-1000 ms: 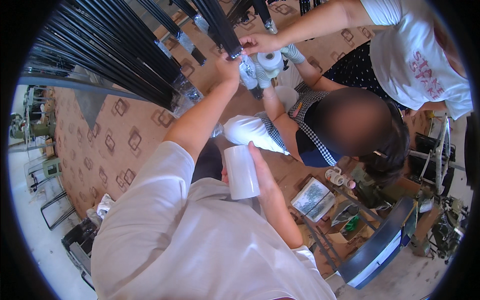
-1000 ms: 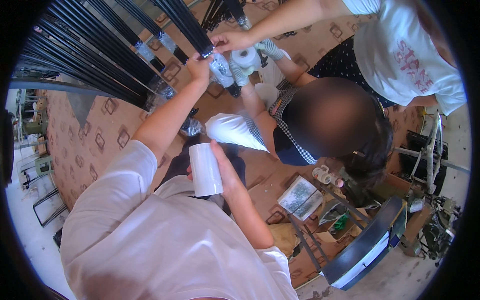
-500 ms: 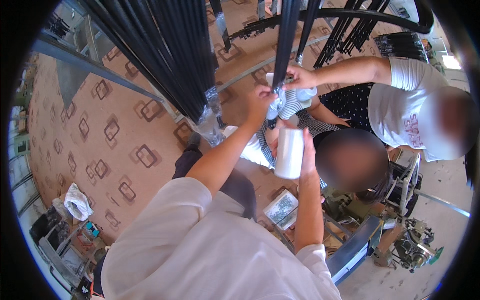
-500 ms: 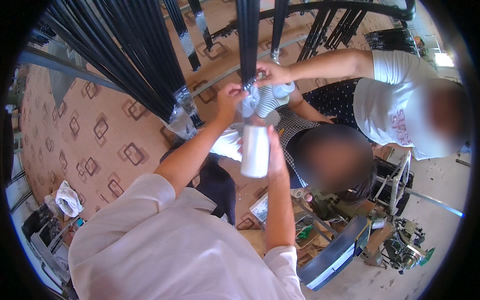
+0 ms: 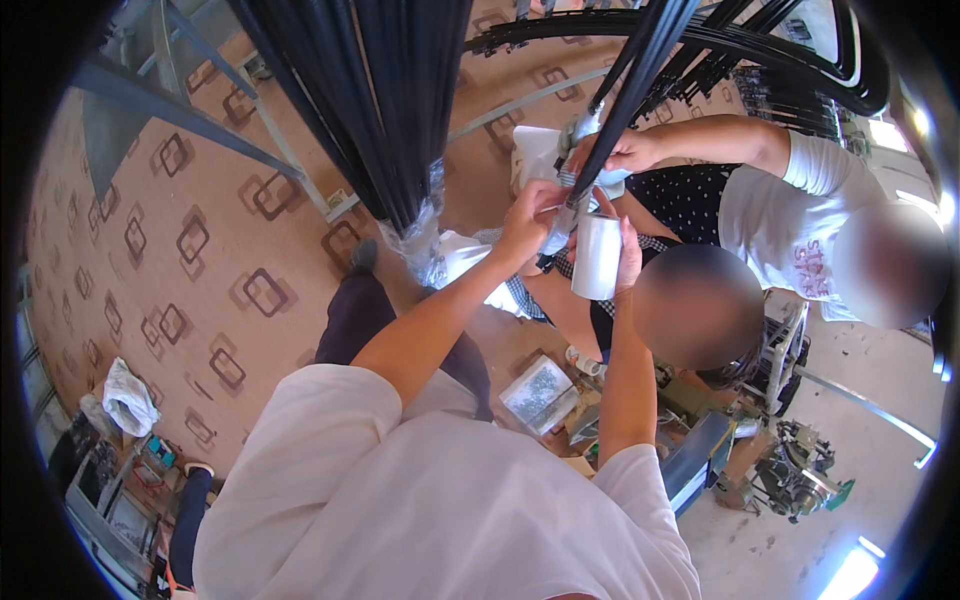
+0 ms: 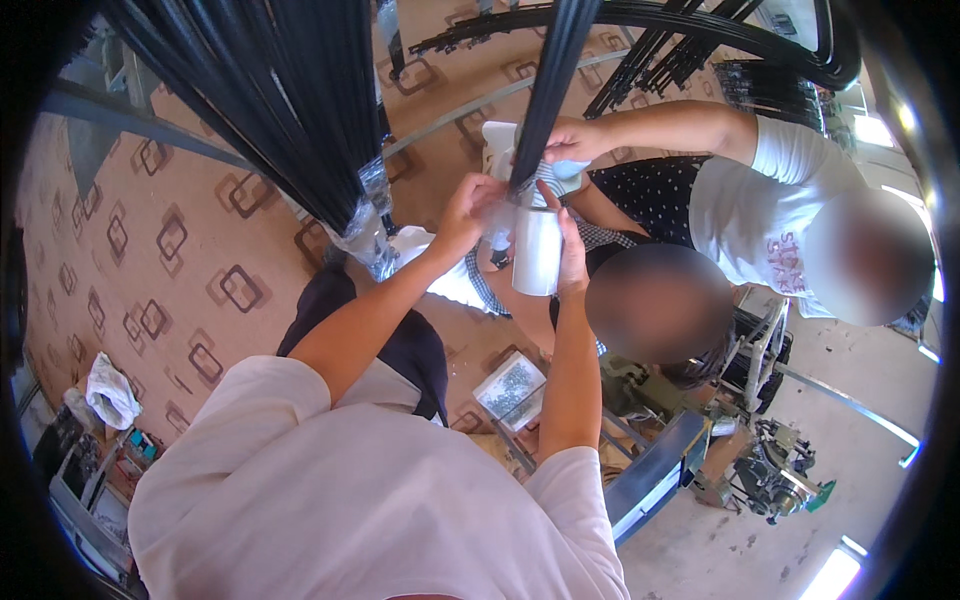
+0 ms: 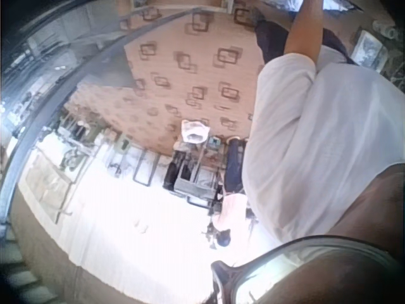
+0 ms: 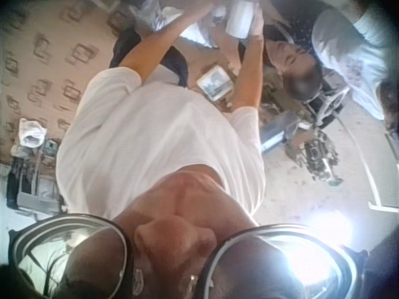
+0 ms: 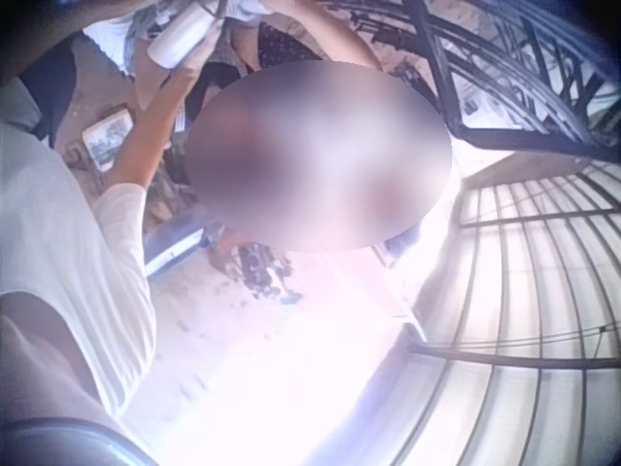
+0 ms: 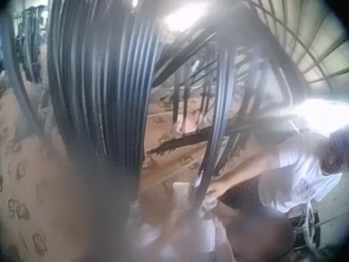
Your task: The person takes sheets of protective foam from a pink bowl and wraps them around the joints of black metal frames hanging on a rack. The person then uses a roll of plastic film to secure the foam wrapping onto the frames.
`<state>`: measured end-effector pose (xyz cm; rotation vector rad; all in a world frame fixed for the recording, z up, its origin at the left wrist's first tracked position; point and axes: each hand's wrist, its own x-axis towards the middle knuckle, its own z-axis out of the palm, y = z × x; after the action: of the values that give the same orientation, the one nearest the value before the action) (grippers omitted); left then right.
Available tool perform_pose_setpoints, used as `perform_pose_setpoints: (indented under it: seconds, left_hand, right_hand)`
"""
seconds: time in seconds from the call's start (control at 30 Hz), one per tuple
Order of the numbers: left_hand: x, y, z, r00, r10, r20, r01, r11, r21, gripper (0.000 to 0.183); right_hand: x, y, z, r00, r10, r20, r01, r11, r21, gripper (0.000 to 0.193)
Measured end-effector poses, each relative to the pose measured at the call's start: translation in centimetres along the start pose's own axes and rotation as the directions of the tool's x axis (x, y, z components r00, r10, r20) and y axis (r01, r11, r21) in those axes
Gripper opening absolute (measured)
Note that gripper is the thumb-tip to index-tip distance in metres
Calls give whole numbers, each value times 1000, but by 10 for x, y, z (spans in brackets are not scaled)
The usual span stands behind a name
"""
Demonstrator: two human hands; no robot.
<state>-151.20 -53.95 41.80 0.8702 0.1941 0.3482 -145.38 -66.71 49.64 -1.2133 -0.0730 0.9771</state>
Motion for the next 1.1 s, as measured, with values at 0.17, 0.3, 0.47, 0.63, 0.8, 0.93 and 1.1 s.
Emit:
perform_pose_setpoints:
  seconds: [0.17, 0.3, 0.47, 0.63, 0.8, 0.93, 1.1]
  left_hand:
    - [-1, 7, 0, 997, -77, -3, 77, 995, -61, 48]
    - [-5, 9, -5, 996, -83, -14, 81, 989, -123, 42]
    - [-11, 6, -9, 999, -8, -42, 6, 999, -46, 39]
    - [-15, 5, -14, 998, 23, -66, -23, 1000, -1, 46]
    - [-10, -10, -18, 993, -12, -116, 36, 978, 205, 44]
    - [-11, 4, -23, 990, -99, -99, 121, 961, 248, 36]
    - [-15, 14, -27, 986, -59, -158, 116, 918, 380, 27]
  right_hand:
    - [5, 4, 5, 999, 20, -49, -21, 1000, -23, 79]
    - [11, 11, -6, 999, 39, 2, -39, 999, -30, 81]
    - [20, 17, -5, 999, 40, 23, -40, 999, 10, 81]
    - [20, 22, -3, 999, 38, 17, -39, 998, 51, 82]
    - [10, 20, 10, 983, 154, 95, -152, 988, -27, 86]
    - [5, 20, 17, 972, 174, 158, -172, 985, -27, 88]
    - [-10, 22, 26, 973, 132, 187, -134, 991, -1, 90]
